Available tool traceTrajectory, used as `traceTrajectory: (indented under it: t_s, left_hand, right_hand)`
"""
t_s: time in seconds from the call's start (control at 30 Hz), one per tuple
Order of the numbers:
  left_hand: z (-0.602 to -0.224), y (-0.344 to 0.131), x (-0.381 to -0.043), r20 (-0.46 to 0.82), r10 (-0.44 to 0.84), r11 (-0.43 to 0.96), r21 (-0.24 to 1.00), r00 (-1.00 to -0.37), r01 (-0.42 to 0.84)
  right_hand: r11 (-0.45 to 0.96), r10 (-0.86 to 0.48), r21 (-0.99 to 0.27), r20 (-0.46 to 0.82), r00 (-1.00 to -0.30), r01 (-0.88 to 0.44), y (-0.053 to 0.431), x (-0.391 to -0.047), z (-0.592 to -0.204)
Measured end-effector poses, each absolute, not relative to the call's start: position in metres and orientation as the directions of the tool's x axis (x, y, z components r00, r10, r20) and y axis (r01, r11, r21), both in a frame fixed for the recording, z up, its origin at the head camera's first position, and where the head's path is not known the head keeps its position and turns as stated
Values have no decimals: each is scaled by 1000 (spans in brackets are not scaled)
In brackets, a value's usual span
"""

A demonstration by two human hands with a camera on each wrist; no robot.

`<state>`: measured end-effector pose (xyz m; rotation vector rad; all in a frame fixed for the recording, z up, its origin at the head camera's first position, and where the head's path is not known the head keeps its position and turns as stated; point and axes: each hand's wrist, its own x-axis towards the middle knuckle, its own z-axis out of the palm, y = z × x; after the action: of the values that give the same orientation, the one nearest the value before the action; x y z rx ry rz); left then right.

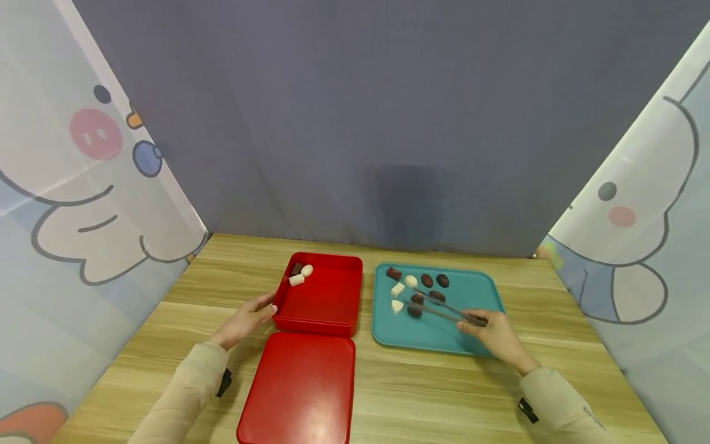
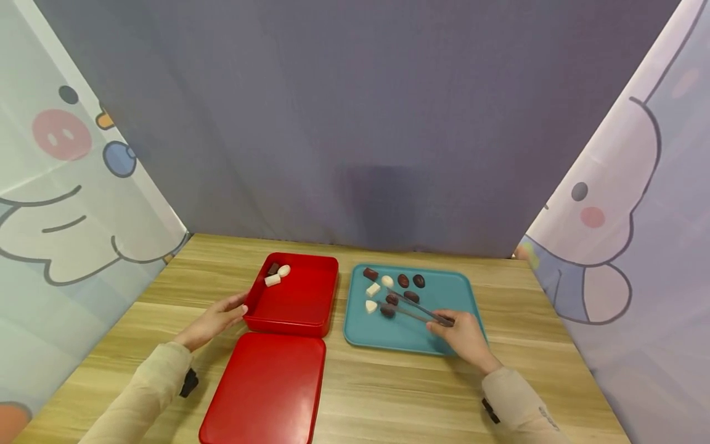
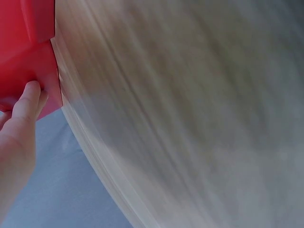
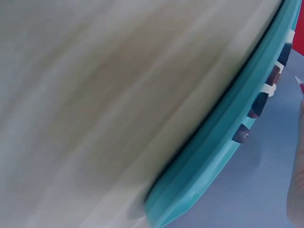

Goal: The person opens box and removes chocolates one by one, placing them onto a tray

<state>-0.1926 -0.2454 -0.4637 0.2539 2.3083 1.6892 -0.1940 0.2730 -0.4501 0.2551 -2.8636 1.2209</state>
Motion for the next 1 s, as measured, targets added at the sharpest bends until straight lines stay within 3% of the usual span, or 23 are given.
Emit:
traceTrajectory:
  t_s: [0.67,1.0]
  left_hand:
    - [-462,-246,-191,-106,305,312,950,-946,-6]
    - [-464,-247,-194,-101,309,338,941,-946,10]
  right_hand:
    - [605,-170,-785,31,-985,-129,217,-213,-434]
    - [588,-208,-785,90,-974,-198,185,-226,-427]
